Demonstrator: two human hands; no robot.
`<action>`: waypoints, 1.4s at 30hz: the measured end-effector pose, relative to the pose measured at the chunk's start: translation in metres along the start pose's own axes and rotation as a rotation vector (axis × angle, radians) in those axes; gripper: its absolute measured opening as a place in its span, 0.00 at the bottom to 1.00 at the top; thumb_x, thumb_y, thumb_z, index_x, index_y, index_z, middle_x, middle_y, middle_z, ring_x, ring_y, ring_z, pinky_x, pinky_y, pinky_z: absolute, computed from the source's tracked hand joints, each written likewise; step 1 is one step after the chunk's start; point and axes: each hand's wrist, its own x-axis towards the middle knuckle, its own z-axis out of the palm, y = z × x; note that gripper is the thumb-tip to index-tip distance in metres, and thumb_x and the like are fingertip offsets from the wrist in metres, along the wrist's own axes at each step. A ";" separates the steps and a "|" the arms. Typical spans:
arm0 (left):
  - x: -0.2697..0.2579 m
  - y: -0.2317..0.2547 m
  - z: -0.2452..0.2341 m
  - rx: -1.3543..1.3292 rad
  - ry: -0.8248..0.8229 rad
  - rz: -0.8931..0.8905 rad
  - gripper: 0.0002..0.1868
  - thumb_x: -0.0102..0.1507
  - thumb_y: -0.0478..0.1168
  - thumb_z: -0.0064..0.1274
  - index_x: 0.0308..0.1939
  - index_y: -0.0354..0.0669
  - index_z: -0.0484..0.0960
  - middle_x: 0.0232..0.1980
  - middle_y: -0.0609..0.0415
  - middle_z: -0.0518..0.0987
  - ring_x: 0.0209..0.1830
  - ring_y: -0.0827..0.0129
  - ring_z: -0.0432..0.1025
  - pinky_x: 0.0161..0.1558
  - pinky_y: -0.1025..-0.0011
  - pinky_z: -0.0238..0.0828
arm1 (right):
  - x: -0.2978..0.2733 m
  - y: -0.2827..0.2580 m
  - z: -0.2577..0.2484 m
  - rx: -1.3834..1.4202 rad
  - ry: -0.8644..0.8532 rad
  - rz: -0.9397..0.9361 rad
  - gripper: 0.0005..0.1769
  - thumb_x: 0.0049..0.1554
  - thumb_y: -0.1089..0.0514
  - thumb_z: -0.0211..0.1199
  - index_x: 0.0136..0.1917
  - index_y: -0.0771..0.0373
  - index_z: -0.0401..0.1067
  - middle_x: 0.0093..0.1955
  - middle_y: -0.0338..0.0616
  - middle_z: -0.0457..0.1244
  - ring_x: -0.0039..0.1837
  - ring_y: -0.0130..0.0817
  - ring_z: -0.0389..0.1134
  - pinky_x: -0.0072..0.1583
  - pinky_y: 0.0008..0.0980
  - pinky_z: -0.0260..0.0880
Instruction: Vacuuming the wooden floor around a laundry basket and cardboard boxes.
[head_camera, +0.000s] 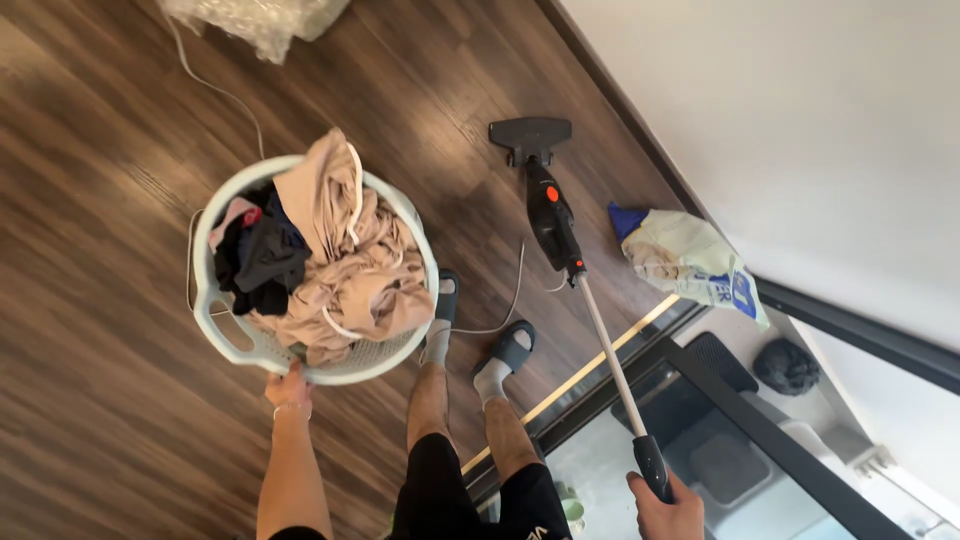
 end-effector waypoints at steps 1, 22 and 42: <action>0.007 -0.005 -0.008 -0.001 0.019 -0.027 0.20 0.67 0.34 0.55 0.63 0.40 0.74 0.55 0.49 0.79 0.50 0.58 0.77 0.45 0.53 0.79 | -0.003 -0.010 0.002 0.063 -0.020 0.019 0.20 0.48 0.58 0.72 0.54 0.65 0.80 0.22 0.44 0.60 0.24 0.31 0.59 0.29 0.34 0.57; -0.302 -0.111 0.206 0.159 -0.797 0.077 0.27 0.66 0.42 0.54 0.67 0.39 0.65 0.54 0.48 0.80 0.45 0.66 0.78 0.45 0.69 0.76 | -0.087 -0.074 0.007 0.104 -0.172 -0.033 0.14 0.53 0.55 0.67 0.37 0.71 0.73 0.21 0.46 0.58 0.20 0.34 0.57 0.25 0.37 0.54; -0.407 -0.168 0.214 0.747 -0.818 0.488 0.24 0.70 0.49 0.49 0.65 0.41 0.71 0.59 0.43 0.81 0.61 0.51 0.73 0.63 0.60 0.65 | -0.009 0.315 -0.004 -0.070 -0.147 -0.141 0.26 0.41 0.50 0.78 0.53 0.61 0.81 0.31 0.42 0.70 0.38 0.26 0.70 0.45 0.28 0.69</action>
